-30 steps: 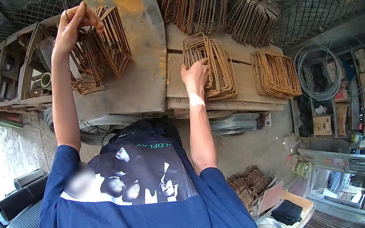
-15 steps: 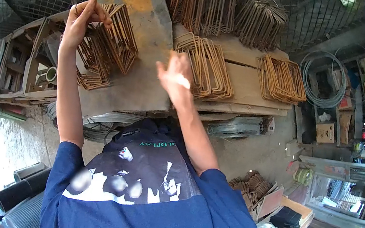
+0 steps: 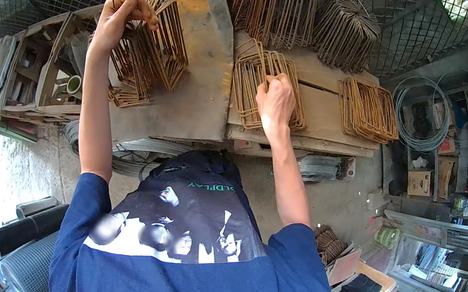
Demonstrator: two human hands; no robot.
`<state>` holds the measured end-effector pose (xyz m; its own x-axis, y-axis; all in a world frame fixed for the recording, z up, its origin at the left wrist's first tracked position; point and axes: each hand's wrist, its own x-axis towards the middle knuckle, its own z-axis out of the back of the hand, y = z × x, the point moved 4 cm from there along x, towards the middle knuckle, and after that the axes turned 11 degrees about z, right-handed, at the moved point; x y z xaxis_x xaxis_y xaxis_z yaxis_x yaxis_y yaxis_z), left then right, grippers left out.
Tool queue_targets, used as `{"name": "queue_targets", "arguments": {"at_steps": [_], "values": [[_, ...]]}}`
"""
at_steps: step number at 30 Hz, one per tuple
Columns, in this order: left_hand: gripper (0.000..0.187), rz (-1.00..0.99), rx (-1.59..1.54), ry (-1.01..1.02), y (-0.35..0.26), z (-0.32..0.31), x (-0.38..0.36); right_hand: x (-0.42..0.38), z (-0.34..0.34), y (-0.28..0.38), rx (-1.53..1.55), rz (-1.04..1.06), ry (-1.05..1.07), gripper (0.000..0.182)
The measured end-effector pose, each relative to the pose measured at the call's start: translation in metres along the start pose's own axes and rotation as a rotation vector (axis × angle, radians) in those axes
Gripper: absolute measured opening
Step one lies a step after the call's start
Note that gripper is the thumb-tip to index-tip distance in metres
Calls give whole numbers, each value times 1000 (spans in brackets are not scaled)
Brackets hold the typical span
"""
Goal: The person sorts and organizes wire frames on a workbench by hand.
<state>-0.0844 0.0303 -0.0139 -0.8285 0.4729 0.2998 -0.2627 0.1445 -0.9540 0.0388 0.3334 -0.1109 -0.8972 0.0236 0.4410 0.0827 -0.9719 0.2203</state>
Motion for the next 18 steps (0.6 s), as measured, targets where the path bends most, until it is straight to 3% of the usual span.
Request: {"name": "queue_targets", "arguments": {"at_steps": [5, 9, 12, 15, 18], "values": [[45, 4, 4, 8, 2, 1, 1, -1, 5, 10, -10, 138, -124, 19], [45, 10, 9, 7, 2, 2, 0, 0, 15, -7, 210, -92, -246, 15], [45, -3, 18, 8, 2, 2, 1, 9, 18, -37, 311, -123, -323, 14], [45, 6, 25, -15, 1, 2, 1, 16, 24, -48, 289, -62, -228, 20], [46, 0, 42, -14, 3, 2, 1, 11, 15, -53, 1, -82, -245, 37]]}}
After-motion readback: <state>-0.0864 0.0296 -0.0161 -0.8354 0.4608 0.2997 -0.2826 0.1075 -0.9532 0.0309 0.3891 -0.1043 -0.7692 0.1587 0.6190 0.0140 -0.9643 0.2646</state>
